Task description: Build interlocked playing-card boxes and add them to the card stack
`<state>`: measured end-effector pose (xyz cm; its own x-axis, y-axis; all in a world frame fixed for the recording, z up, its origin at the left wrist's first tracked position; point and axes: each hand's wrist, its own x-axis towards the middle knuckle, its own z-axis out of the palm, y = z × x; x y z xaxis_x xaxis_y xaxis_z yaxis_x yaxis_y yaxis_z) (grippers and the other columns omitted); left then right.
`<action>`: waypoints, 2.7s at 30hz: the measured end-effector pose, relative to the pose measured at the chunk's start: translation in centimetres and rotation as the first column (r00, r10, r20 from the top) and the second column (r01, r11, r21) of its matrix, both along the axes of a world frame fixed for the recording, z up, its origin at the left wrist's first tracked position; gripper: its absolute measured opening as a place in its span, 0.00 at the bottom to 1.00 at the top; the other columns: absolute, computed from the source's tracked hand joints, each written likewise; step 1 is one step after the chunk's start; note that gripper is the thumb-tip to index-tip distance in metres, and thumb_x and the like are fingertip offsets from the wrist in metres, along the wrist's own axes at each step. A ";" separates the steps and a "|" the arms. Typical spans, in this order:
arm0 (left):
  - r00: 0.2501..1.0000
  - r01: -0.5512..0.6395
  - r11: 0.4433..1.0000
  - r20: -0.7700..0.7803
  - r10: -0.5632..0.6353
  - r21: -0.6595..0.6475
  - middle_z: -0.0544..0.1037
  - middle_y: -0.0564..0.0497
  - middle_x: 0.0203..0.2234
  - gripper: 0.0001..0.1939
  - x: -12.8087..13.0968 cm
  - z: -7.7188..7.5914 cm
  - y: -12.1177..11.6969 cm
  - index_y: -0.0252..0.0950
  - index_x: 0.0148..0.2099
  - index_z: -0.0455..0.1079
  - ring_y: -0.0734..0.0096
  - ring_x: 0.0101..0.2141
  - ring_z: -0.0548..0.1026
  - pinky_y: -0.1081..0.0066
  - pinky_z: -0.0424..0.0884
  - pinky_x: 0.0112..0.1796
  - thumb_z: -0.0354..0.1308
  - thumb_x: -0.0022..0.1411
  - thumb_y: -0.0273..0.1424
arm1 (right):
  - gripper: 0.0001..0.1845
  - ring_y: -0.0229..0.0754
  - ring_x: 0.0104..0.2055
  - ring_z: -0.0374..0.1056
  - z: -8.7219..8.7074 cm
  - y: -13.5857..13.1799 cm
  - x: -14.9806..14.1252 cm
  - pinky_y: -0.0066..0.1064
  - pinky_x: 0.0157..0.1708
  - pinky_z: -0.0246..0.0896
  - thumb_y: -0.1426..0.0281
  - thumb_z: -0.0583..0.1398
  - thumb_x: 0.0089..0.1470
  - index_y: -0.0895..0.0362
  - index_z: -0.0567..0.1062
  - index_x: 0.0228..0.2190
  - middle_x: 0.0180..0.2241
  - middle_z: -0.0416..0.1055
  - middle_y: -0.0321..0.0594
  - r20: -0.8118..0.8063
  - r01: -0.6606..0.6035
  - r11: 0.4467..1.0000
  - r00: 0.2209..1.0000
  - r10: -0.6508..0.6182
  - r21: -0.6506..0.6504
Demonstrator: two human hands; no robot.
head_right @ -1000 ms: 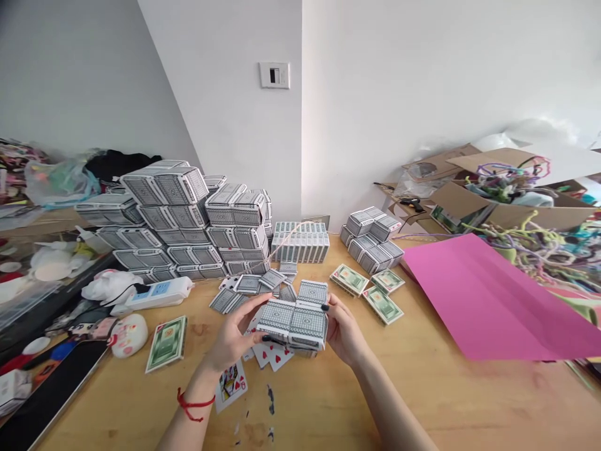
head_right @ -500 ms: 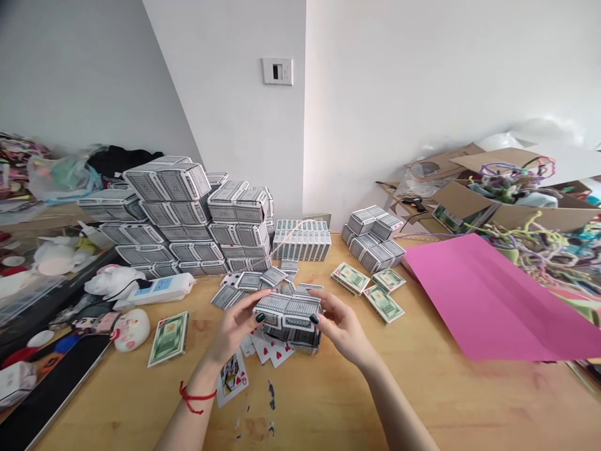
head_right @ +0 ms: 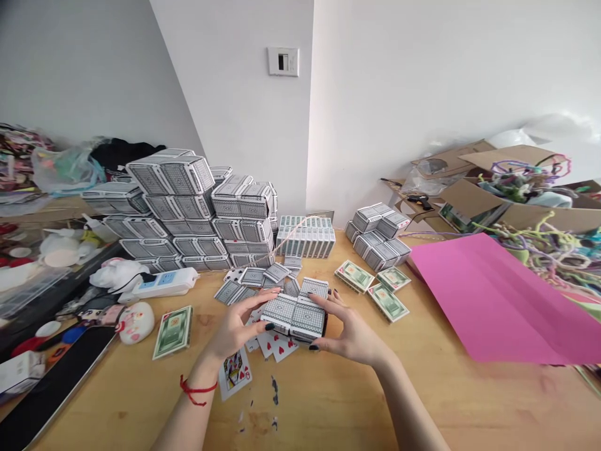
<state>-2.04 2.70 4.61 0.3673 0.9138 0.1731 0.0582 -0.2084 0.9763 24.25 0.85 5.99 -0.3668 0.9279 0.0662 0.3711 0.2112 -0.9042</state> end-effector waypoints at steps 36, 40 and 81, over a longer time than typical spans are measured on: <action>0.977 0.105 0.993 -0.194 -0.092 0.053 0.60 0.45 0.55 0.17 -0.4 0.4 0.0 0.40 0.47 0.68 0.58 0.55 0.60 0.62 0.57 0.54 0.55 0.54 0.23 | 0.32 0.55 0.57 0.54 0.1 0.2 -0.1 0.48 0.54 0.53 0.60 0.64 0.44 0.50 0.65 0.52 0.55 0.61 0.45 0.228 -0.235 0.938 0.957 0.179 0.253; 0.976 0.115 0.991 -0.193 -0.101 0.063 0.60 0.45 0.54 0.17 -0.4 0.4 0.0 0.40 0.46 0.70 0.57 0.54 0.60 0.62 0.59 0.52 0.55 0.53 0.23 | 0.27 0.52 0.56 0.56 -0.3 0.2 -0.3 0.46 0.54 0.54 0.61 0.62 0.47 0.51 0.68 0.50 0.52 0.64 0.45 0.222 -0.198 0.946 0.965 0.142 0.256; 0.984 0.122 0.992 -0.129 -0.126 -0.038 0.59 0.45 0.56 0.30 0.6 0.7 -0.4 0.44 0.61 0.51 0.59 0.51 0.64 0.66 0.65 0.47 0.54 0.58 0.37 | 0.27 0.54 0.53 0.62 0.0 0.2 -0.3 0.49 0.53 0.53 0.62 0.64 0.44 0.54 0.69 0.47 0.48 0.69 0.48 0.212 -0.150 0.945 0.973 0.089 0.292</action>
